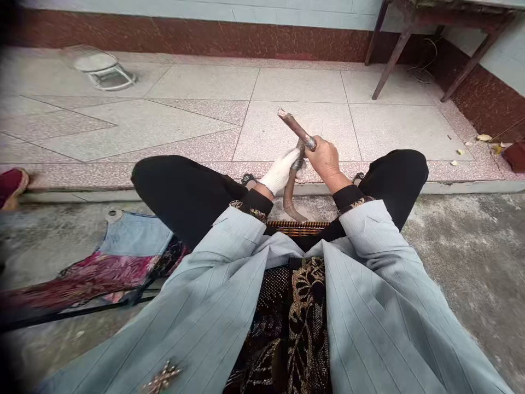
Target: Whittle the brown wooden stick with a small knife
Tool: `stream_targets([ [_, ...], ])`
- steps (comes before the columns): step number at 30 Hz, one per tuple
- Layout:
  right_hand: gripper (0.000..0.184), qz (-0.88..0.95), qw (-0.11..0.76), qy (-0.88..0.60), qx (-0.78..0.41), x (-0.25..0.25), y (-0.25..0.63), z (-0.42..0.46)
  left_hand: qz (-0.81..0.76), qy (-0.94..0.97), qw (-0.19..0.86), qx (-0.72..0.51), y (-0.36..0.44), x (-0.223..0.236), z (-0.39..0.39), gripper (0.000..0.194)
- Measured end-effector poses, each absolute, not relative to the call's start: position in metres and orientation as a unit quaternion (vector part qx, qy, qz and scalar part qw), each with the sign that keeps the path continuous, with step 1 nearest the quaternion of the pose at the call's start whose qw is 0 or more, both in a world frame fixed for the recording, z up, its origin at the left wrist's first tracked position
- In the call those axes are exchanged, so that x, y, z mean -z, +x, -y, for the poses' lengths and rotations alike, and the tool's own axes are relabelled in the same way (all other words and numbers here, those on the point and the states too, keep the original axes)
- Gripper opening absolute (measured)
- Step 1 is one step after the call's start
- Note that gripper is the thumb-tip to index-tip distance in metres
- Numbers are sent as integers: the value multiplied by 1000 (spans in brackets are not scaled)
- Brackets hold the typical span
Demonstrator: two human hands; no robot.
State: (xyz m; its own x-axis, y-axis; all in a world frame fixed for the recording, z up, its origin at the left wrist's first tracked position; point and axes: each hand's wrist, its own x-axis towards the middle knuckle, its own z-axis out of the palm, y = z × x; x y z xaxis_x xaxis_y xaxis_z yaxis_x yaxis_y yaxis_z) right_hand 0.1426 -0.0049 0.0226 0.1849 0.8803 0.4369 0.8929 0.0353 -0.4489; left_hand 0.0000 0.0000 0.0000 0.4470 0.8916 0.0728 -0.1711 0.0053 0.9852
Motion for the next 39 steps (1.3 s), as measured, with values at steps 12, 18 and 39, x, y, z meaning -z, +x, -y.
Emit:
stream_targets([
  [12, 9, 615, 438, -653, -61, -20, 153, -8, -346, 532, 651, -416, 9, 5, -9, 52],
  [18, 10, 506, 544, -600, -296, -12, 138, -7, -343, 500, 653, -453, 7, 3, -13, 53],
  [39, 18, 548, 580, -554, -239, -12, 155, -15, -303, 450, 727, -421, 1, -7, -12, 60],
])
